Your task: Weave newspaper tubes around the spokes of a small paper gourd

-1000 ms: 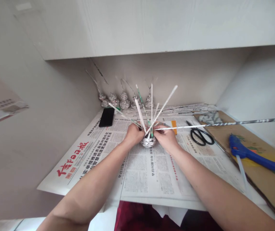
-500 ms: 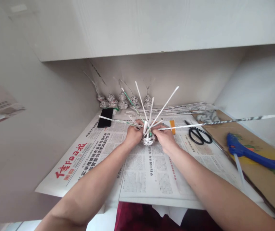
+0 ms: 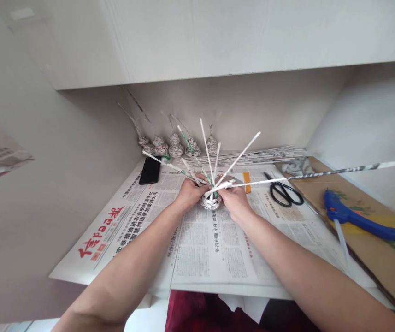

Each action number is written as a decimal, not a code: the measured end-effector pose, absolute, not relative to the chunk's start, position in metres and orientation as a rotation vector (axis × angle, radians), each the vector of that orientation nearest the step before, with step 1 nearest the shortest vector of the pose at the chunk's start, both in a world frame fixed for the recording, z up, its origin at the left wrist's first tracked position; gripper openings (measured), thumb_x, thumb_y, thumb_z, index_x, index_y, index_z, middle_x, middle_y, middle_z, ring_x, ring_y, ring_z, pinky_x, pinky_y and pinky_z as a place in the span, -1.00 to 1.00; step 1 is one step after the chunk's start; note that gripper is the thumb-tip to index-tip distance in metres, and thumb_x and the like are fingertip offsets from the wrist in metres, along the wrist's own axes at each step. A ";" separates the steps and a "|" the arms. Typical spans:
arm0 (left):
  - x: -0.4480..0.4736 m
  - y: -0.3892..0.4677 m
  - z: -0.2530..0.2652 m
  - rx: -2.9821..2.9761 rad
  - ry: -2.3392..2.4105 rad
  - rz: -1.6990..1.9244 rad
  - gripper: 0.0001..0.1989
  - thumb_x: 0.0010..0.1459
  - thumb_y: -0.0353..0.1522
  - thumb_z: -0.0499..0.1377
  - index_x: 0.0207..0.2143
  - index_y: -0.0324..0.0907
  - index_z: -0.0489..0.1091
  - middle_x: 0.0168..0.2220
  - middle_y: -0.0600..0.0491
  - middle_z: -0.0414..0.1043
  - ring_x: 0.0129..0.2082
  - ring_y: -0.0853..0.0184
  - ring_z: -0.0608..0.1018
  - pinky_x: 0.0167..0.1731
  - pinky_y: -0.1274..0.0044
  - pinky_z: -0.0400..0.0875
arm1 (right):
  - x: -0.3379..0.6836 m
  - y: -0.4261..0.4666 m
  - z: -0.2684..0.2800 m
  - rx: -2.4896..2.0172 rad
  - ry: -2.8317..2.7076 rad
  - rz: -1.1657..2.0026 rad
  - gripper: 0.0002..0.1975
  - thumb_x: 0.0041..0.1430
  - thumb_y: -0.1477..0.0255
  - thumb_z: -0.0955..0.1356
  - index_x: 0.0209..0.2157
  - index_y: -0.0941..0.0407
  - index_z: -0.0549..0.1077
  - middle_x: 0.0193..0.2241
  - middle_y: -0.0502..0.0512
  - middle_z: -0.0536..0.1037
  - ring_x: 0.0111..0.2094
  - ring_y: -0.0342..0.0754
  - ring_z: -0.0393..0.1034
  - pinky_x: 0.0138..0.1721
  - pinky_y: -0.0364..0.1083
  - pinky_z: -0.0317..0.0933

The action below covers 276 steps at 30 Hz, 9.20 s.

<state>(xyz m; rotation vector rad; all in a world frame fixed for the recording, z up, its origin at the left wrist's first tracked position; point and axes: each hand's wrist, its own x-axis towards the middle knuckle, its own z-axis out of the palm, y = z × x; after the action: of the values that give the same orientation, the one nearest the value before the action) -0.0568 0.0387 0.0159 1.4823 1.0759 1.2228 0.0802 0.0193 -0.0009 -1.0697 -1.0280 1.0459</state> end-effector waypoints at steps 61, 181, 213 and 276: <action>-0.052 0.028 0.024 1.954 1.318 1.245 -0.84 -0.07 -0.50 0.13 -0.47 -0.23 0.52 -0.47 0.07 0.56 -0.41 0.35 0.57 -0.36 0.59 0.39 | 0.126 0.016 0.039 -1.230 -2.056 0.676 -0.87 0.01 0.52 0.32 -0.39 0.09 0.50 -0.37 0.02 0.57 -0.32 -0.06 0.44 -0.25 -0.11 0.27; -0.052 0.025 0.025 2.486 0.820 1.130 -0.79 0.01 -0.58 0.13 -0.45 -0.17 0.52 -0.36 0.03 0.52 -0.27 0.34 0.53 -0.17 0.54 0.39 | 0.127 0.011 0.052 -1.443 -1.771 0.601 -0.85 0.04 0.39 0.35 -0.42 0.08 0.59 -0.52 0.02 0.59 -0.42 -0.06 0.48 -0.40 -0.16 0.24; -0.045 0.021 0.026 2.178 1.102 1.129 -0.88 -0.06 -0.56 0.16 -0.55 -0.22 0.40 -0.47 0.07 0.46 -0.43 0.36 0.48 -0.36 0.54 0.40 | 0.109 -0.003 0.051 -1.078 -1.954 0.118 -0.85 0.11 0.45 0.33 -0.47 0.06 0.55 -0.38 0.07 0.59 -0.29 -0.03 0.43 -0.23 -0.10 0.24; -0.044 0.023 0.024 1.705 1.332 1.247 -0.82 -0.14 -0.55 0.20 -0.42 -0.24 0.55 -0.45 0.06 0.58 -0.44 0.36 0.58 -0.37 0.59 0.45 | 0.118 0.014 0.042 -1.303 -1.582 0.760 -0.89 0.00 0.48 0.37 -0.35 0.10 0.46 -0.49 0.01 0.55 -0.51 -0.13 0.43 -0.47 -0.17 0.29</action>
<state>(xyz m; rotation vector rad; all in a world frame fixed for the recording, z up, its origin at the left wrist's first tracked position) -0.0445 0.0232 0.0244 1.7050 1.3316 1.2472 0.1179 0.0143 0.0419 -1.3034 -1.5821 0.7605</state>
